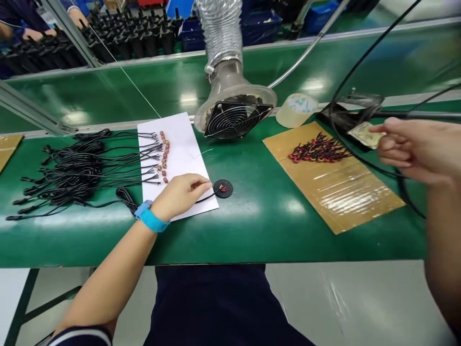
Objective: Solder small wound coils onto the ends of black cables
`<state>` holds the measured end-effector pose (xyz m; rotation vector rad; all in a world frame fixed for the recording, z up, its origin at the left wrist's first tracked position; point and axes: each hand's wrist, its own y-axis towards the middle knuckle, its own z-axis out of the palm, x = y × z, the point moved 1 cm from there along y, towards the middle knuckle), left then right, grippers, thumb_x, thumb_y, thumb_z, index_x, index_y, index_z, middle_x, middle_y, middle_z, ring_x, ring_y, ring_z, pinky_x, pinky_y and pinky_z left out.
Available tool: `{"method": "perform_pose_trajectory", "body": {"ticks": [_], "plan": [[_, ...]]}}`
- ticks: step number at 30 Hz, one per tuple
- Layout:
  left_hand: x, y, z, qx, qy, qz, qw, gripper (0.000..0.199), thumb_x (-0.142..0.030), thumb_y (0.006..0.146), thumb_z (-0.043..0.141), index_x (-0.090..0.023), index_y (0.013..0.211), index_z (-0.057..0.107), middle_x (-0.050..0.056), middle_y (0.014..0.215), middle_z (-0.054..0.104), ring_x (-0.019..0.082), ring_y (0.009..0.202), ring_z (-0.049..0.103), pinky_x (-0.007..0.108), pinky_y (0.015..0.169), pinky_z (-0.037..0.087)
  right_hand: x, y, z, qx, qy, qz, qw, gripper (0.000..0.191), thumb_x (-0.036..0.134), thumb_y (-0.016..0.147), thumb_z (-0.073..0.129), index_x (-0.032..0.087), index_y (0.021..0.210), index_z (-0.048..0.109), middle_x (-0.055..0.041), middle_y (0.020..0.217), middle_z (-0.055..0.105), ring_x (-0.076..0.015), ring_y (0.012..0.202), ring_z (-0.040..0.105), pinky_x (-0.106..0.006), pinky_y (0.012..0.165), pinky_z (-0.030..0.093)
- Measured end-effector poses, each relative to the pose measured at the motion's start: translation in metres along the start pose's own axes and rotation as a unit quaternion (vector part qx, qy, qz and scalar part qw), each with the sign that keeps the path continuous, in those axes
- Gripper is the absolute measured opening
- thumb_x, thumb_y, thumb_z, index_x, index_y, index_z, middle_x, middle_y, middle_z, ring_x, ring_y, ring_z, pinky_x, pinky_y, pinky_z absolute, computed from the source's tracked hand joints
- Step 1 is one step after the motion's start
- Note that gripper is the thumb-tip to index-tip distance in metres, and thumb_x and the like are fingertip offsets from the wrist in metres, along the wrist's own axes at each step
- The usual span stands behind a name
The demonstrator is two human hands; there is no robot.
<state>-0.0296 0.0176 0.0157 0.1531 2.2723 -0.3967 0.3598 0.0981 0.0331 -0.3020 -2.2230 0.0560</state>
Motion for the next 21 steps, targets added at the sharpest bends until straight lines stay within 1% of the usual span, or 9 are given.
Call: {"method": "perform_pose_trajectory", "body": {"ticks": [1,2,5,6,9,12,16,19,21], "plan": [[0.0,0.0,0.002,0.018,-0.005,-0.002,1.0,0.026,-0.037,0.084,0.054,-0.017,0.094,0.068,0.004,0.1,0.07,0.018,0.09,0.063,0.029,0.081,0.048,0.01,-0.015,0.017,0.043,0.086,0.006,0.995,0.016,0.026,0.092,0.048,0.017,0.082,0.056,0.0044,0.051,0.041,-0.0013,0.039,0.031,-0.025,0.043,0.021],[0.001,0.001,0.004,0.032,-0.014,-0.004,0.999,0.027,-0.036,0.083,0.056,-0.016,0.097,0.068,0.004,0.098,0.069,0.017,0.088,0.063,0.028,0.08,0.048,0.021,-0.03,0.037,0.1,0.122,0.004,0.987,0.01,0.026,0.086,0.057,0.017,0.086,0.058,0.0018,0.055,0.048,-0.0032,0.043,0.039,-0.025,0.045,0.027],[0.003,0.004,0.013,0.061,-0.058,-0.011,0.996,0.033,-0.033,0.077,0.064,-0.013,0.103,0.066,0.005,0.088,0.068,0.015,0.079,0.062,0.026,0.074,0.049,0.051,-0.064,0.106,0.311,0.073,-0.073,0.945,0.029,0.031,0.076,0.067,0.015,0.099,0.063,-0.0049,0.077,0.062,-0.0104,0.062,0.057,-0.032,0.065,0.046],[0.004,0.005,0.017,0.059,-0.061,-0.009,0.996,0.034,-0.032,0.076,0.066,-0.012,0.104,0.066,0.004,0.085,0.068,0.014,0.076,0.061,0.025,0.072,0.049,0.059,-0.069,0.127,0.341,0.058,-0.118,0.931,0.03,0.029,0.073,0.069,0.015,0.099,0.064,-0.0054,0.084,0.062,-0.0115,0.069,0.058,-0.032,0.07,0.048],[0.004,0.007,0.026,0.028,0.014,0.028,0.999,0.032,-0.031,0.077,0.066,-0.014,0.104,0.067,0.004,0.084,0.064,0.014,0.073,0.059,0.026,0.069,0.047,0.073,-0.072,0.17,0.347,-0.042,-0.24,0.906,0.03,0.02,0.073,0.066,0.015,0.102,0.066,-0.0055,0.093,0.059,-0.0102,0.071,0.057,-0.029,0.073,0.048],[0.002,0.006,0.032,0.007,0.122,0.065,0.99,0.023,-0.027,0.081,0.061,-0.017,0.099,0.07,0.005,0.082,0.061,0.016,0.072,0.057,0.028,0.067,0.044,0.077,-0.067,0.183,0.345,-0.143,-0.304,0.876,0.021,0.017,0.076,0.063,0.015,0.096,0.068,-0.0055,0.088,0.058,-0.0107,0.069,0.055,-0.027,0.07,0.047],[-0.001,0.004,0.036,0.008,0.177,0.073,0.981,0.023,-0.024,0.087,0.054,-0.018,0.099,0.071,0.007,0.083,0.061,0.019,0.077,0.058,0.029,0.067,0.044,0.08,-0.062,0.176,0.364,-0.195,-0.347,0.842,0.014,0.017,0.081,0.054,0.015,0.089,0.066,-0.0071,0.091,0.06,-0.0135,0.077,0.058,-0.027,0.071,0.047],[0.0,0.003,0.038,0.011,0.183,0.071,0.98,0.026,-0.025,0.088,0.052,-0.017,0.105,0.07,0.008,0.086,0.061,0.021,0.082,0.058,0.031,0.071,0.045,0.084,-0.06,0.168,0.392,-0.217,-0.35,0.823,0.017,0.026,0.083,0.052,0.015,0.088,0.063,-0.0073,0.091,0.062,-0.0154,0.078,0.059,-0.028,0.07,0.048],[0.002,0.002,0.038,0.005,0.156,0.07,0.985,0.026,-0.026,0.087,0.054,-0.016,0.106,0.069,0.009,0.086,0.061,0.021,0.082,0.058,0.032,0.072,0.046,0.086,-0.06,0.163,0.407,-0.218,-0.327,0.824,0.019,0.031,0.081,0.052,0.017,0.09,0.063,-0.0061,0.09,0.064,-0.0154,0.076,0.061,-0.028,0.068,0.049]]}}
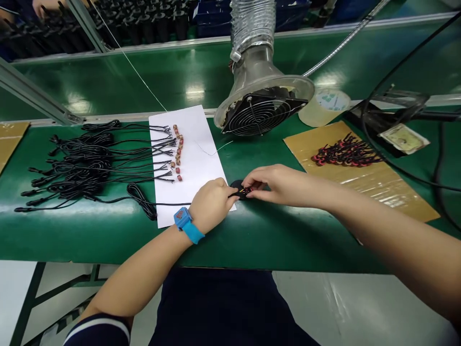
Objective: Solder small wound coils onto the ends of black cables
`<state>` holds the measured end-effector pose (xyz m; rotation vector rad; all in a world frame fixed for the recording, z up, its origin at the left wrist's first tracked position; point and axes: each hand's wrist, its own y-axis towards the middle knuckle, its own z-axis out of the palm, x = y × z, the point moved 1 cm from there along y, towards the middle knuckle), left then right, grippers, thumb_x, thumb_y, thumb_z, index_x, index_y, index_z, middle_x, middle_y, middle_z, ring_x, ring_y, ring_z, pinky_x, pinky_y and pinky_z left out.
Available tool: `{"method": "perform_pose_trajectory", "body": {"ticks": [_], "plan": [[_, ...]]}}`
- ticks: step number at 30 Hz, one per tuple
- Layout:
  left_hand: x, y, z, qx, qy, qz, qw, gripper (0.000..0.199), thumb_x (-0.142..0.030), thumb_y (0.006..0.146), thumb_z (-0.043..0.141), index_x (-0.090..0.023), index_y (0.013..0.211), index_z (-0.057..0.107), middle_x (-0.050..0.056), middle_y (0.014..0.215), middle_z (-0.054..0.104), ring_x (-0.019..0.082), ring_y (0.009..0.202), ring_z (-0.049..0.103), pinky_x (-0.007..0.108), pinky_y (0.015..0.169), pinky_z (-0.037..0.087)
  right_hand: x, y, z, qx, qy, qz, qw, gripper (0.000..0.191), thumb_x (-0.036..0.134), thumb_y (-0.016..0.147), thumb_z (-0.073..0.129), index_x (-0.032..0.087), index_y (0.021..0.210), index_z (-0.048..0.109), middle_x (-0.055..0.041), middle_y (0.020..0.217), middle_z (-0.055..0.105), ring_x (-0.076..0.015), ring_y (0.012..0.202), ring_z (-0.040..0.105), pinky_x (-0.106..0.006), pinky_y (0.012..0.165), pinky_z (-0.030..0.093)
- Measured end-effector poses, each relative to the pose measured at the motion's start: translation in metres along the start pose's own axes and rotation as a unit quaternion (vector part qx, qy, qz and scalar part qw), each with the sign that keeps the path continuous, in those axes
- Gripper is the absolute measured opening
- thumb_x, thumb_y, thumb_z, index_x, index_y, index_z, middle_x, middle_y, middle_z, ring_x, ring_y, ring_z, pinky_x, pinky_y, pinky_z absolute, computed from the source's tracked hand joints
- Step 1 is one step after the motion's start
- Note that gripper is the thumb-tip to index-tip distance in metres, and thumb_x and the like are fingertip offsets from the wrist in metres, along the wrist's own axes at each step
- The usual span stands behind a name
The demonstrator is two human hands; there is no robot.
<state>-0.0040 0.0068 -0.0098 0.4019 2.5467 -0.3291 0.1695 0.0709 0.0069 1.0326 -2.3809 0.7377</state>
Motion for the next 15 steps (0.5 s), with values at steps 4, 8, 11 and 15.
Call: {"method": "perform_pose_trajectory", "body": {"ticks": [4,8,11,15], "plan": [[0.004,-0.005,-0.003,-0.023,-0.213,-0.018,0.977,0.027,-0.027,0.081,0.064,-0.015,0.105,0.068,0.005,0.084,0.063,0.015,0.074,0.06,0.026,0.07,0.049,0.007,-0.008,-0.005,0.001,0.097,0.047,0.994,0.022,0.031,0.077,0.053,0.02,0.093,0.063,-0.0039,0.089,0.067,-0.0149,0.079,0.064,-0.028,0.073,0.052],[0.008,-0.009,-0.007,-0.005,-0.349,-0.035,0.936,0.019,-0.023,0.078,0.065,-0.014,0.093,0.071,0.006,0.089,0.065,0.012,0.074,0.061,0.021,0.069,0.05,0.013,-0.016,-0.007,0.006,0.226,0.099,0.969,0.032,0.042,0.072,0.063,0.016,0.09,0.063,-0.0058,0.084,0.067,-0.016,0.077,0.064,-0.029,0.073,0.053],[0.009,-0.009,-0.009,0.008,-0.359,-0.019,0.933,0.026,-0.022,0.076,0.067,-0.012,0.099,0.071,0.007,0.09,0.065,0.012,0.074,0.061,0.021,0.069,0.049,0.018,-0.021,-0.012,-0.008,0.249,0.09,0.964,0.039,0.049,0.069,0.068,0.016,0.089,0.065,-0.0055,0.079,0.064,-0.0144,0.07,0.061,-0.028,0.066,0.052],[0.009,-0.008,-0.011,0.022,-0.362,0.01,0.932,0.018,-0.02,0.076,0.064,-0.012,0.09,0.073,0.005,0.077,0.066,0.011,0.068,0.058,0.019,0.062,0.047,0.03,-0.029,-0.021,-0.048,0.158,0.049,0.985,0.036,0.05,0.074,0.063,0.018,0.088,0.068,-0.0062,0.082,0.062,-0.0136,0.071,0.059,-0.026,0.063,0.049]]}}
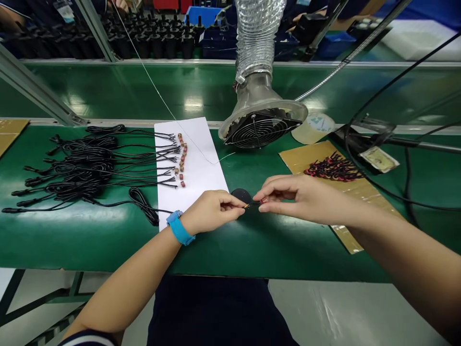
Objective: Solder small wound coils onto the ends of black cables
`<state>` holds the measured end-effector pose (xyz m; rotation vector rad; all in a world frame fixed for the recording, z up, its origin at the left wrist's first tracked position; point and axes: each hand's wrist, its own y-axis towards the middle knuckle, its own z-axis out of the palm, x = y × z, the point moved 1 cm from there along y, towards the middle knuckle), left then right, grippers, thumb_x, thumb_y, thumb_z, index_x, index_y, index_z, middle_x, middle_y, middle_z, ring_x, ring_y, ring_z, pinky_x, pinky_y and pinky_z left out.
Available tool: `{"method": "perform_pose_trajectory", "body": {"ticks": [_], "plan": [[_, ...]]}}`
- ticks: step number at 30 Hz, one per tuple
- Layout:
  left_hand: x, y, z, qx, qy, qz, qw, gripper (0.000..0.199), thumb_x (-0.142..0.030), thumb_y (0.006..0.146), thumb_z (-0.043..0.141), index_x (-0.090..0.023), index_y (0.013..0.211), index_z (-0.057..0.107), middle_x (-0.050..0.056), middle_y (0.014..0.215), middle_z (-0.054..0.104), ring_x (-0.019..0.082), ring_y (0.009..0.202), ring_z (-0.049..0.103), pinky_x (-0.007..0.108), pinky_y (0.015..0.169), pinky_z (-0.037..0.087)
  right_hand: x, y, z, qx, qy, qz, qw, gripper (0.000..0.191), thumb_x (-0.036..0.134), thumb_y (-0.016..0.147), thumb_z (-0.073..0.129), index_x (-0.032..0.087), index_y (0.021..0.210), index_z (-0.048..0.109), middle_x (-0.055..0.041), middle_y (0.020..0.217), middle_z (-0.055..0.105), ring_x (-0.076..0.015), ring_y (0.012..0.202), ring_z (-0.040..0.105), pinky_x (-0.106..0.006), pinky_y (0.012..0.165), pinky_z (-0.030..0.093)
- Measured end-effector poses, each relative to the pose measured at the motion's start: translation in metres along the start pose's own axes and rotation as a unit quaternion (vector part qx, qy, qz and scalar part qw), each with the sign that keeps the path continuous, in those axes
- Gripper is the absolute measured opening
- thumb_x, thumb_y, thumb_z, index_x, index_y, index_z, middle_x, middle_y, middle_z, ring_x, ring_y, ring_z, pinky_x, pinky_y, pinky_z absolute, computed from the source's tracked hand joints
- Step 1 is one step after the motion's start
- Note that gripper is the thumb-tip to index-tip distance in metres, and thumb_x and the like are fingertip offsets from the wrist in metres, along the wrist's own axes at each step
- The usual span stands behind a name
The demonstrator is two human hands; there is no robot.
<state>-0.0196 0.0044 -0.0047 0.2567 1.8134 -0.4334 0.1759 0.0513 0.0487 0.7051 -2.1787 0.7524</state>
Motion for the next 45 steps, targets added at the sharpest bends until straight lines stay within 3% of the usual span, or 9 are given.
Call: {"method": "perform_pose_trajectory", "body": {"ticks": [6,11,16,22,27,34,42,45], "plan": [[0.001,0.001,0.001,-0.044,-0.058,0.031,0.997,0.016,-0.019,0.076,0.062,-0.01,0.087,0.07,0.005,0.076,0.065,0.01,0.065,0.059,0.02,0.06,0.049,0.019,-0.008,0.006,-0.054,-0.137,-0.019,0.989,0.033,0.043,0.083,0.046,0.02,0.093,0.067,-0.0069,0.082,0.06,-0.0122,0.062,0.055,-0.025,0.054,0.044],[-0.001,-0.001,0.0,-0.083,-0.021,0.076,0.993,0.014,-0.018,0.076,0.065,-0.014,0.087,0.072,0.004,0.078,0.065,0.009,0.065,0.059,0.019,0.059,0.048,0.02,-0.006,0.011,-0.026,-0.063,0.056,0.996,0.039,0.054,0.079,0.049,0.019,0.086,0.064,-0.0054,0.072,0.059,-0.0127,0.059,0.055,-0.024,0.052,0.043],[-0.004,-0.002,-0.001,-0.096,-0.001,0.075,0.993,0.015,-0.018,0.075,0.067,-0.015,0.089,0.073,0.004,0.078,0.064,0.009,0.065,0.059,0.019,0.059,0.049,0.014,-0.002,0.014,-0.032,-0.013,0.118,0.992,0.047,0.065,0.075,0.051,0.019,0.08,0.059,-0.0014,0.064,0.056,-0.0117,0.054,0.052,-0.023,0.048,0.04],[-0.002,-0.002,-0.001,-0.093,-0.049,0.062,0.992,0.017,-0.02,0.074,0.069,-0.013,0.09,0.072,0.004,0.079,0.066,0.009,0.067,0.06,0.019,0.062,0.051,0.008,0.002,0.02,-0.051,0.008,0.119,0.992,0.045,0.062,0.077,0.053,0.018,0.083,0.06,0.0009,0.055,0.054,-0.0101,0.05,0.05,-0.021,0.046,0.037],[-0.004,-0.003,-0.002,-0.095,-0.011,0.079,0.992,0.014,-0.018,0.074,0.069,-0.016,0.087,0.073,0.003,0.075,0.063,0.009,0.063,0.057,0.02,0.059,0.048,0.013,0.002,0.019,-0.05,0.05,0.109,0.992,0.045,0.061,0.075,0.057,0.017,0.084,0.062,0.0002,0.053,0.055,-0.0109,0.051,0.054,-0.022,0.047,0.039],[-0.003,-0.001,-0.001,-0.103,-0.038,0.067,0.992,0.014,-0.02,0.075,0.068,-0.015,0.087,0.072,0.004,0.082,0.065,0.01,0.069,0.06,0.021,0.063,0.05,0.018,0.002,0.014,-0.055,0.11,0.112,0.986,0.049,0.061,0.07,0.063,0.016,0.089,0.062,-0.002,0.059,0.06,-0.0136,0.054,0.059,-0.026,0.052,0.046],[-0.002,-0.003,-0.001,-0.109,0.008,0.099,0.989,0.015,-0.019,0.076,0.068,-0.016,0.09,0.072,0.003,0.076,0.061,0.009,0.066,0.056,0.022,0.062,0.048,0.011,0.004,0.012,-0.053,0.073,0.138,0.986,0.05,0.066,0.069,0.061,0.018,0.082,0.065,-0.0025,0.059,0.06,-0.0145,0.057,0.059,-0.027,0.056,0.046],[-0.004,-0.003,-0.001,-0.118,0.038,0.114,0.986,0.014,-0.017,0.077,0.066,-0.015,0.09,0.073,0.003,0.074,0.06,0.01,0.07,0.056,0.022,0.064,0.047,0.01,0.002,0.012,-0.076,0.004,0.109,0.991,0.046,0.064,0.073,0.057,0.019,0.079,0.066,-0.0043,0.073,0.063,-0.0119,0.053,0.056,-0.027,0.052,0.044]]}}
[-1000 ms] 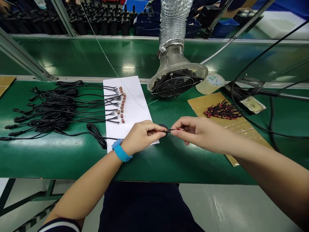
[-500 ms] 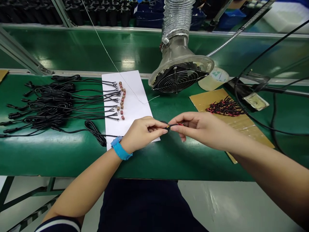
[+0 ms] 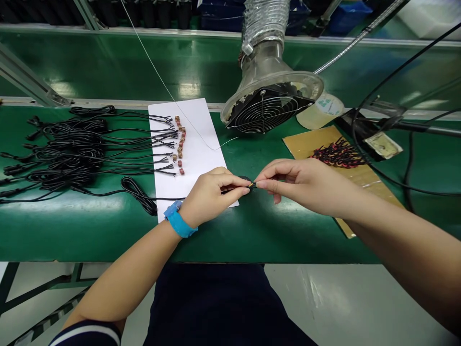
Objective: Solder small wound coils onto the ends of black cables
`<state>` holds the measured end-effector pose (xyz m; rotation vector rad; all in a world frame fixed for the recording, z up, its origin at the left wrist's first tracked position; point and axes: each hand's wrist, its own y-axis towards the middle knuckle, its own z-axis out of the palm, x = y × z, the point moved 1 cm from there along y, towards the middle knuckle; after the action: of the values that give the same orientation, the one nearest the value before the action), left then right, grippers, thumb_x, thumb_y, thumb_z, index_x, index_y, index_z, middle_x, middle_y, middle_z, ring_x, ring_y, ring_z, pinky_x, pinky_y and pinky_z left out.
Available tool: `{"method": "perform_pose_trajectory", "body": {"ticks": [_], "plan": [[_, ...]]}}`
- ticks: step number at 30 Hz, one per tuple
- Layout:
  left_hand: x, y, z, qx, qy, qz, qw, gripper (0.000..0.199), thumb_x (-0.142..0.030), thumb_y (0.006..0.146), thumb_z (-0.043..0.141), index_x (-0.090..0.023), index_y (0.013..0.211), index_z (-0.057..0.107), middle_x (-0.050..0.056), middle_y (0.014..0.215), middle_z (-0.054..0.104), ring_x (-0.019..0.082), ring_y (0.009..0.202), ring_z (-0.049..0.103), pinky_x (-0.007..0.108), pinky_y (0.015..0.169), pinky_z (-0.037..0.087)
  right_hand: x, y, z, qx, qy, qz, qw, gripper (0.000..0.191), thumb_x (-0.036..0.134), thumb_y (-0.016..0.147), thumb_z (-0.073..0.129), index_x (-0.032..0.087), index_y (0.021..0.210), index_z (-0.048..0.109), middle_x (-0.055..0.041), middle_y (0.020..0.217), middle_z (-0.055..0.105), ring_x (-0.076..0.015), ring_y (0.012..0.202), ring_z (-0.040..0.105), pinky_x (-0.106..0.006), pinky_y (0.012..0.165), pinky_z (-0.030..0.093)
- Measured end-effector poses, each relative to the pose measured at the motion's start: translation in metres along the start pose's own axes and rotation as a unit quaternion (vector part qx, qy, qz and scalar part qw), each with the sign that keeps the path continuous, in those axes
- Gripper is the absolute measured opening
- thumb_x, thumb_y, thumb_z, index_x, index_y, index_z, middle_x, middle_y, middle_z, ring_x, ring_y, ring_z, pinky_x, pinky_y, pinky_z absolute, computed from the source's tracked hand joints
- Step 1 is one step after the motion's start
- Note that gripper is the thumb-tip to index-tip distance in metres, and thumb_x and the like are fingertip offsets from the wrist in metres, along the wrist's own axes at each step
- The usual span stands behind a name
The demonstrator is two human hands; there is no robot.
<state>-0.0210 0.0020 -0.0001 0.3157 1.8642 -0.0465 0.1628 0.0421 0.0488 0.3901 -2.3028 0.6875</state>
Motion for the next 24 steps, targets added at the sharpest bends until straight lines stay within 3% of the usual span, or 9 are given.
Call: {"method": "perform_pose_trajectory", "body": {"ticks": [2,5,10,17,21,24], "plan": [[-0.0015,-0.0002,0.0,-0.002,0.01,0.008,1.0,0.014,-0.016,0.078,0.065,-0.016,0.09,0.073,0.003,0.076,0.061,0.011,0.074,0.057,0.023,0.067,0.048,0.0015,-0.0014,-0.0006,-0.018,-0.041,-0.045,0.998,0.044,0.061,0.077,0.054,0.02,0.077,0.067,-0.0051,0.084,0.064,-0.0109,0.054,0.055,-0.028,0.053,0.045],[-0.0025,-0.0005,0.0003,-0.002,0.027,0.027,0.999,0.013,-0.016,0.081,0.063,-0.019,0.09,0.072,0.003,0.079,0.062,0.012,0.078,0.058,0.024,0.072,0.049,0.0048,-0.0031,-0.0019,-0.025,-0.084,-0.093,0.992,0.041,0.058,0.081,0.05,0.021,0.073,0.067,-0.0057,0.084,0.063,-0.0136,0.063,0.057,-0.029,0.057,0.046],[-0.0017,-0.0007,0.0006,-0.001,0.049,0.059,0.997,0.013,-0.016,0.083,0.061,-0.018,0.09,0.071,0.003,0.079,0.062,0.012,0.08,0.058,0.024,0.074,0.049,0.0062,-0.003,-0.0026,-0.014,-0.116,-0.1,0.988,0.043,0.057,0.082,0.047,0.021,0.066,0.063,-0.0062,0.082,0.063,-0.0149,0.064,0.057,-0.029,0.057,0.044],[-0.0002,-0.0005,0.0012,0.006,0.058,0.048,0.997,0.013,-0.017,0.082,0.062,-0.018,0.091,0.072,0.003,0.083,0.066,0.012,0.079,0.06,0.024,0.074,0.05,0.002,-0.001,0.0035,-0.035,-0.128,-0.149,0.98,0.032,0.045,0.084,0.047,0.021,0.074,0.066,-0.0051,0.085,0.063,-0.0146,0.071,0.058,-0.028,0.061,0.045],[0.0011,-0.0004,0.0022,-0.002,0.057,0.056,0.997,0.014,-0.018,0.082,0.062,-0.019,0.092,0.072,0.003,0.084,0.067,0.013,0.08,0.061,0.024,0.074,0.05,0.0005,0.0011,0.0059,-0.026,-0.089,-0.137,0.986,0.031,0.044,0.084,0.05,0.02,0.073,0.066,-0.0044,0.085,0.063,-0.013,0.069,0.057,-0.027,0.063,0.046],[0.0021,0.0,0.002,-0.016,0.05,0.062,0.997,0.013,-0.018,0.081,0.063,-0.019,0.092,0.072,0.003,0.083,0.067,0.013,0.08,0.061,0.024,0.074,0.051,-0.0024,0.0017,0.0056,0.002,-0.02,-0.088,0.996,0.037,0.051,0.083,0.05,0.019,0.073,0.065,-0.0049,0.083,0.063,-0.0118,0.063,0.056,-0.028,0.062,0.047]]}}
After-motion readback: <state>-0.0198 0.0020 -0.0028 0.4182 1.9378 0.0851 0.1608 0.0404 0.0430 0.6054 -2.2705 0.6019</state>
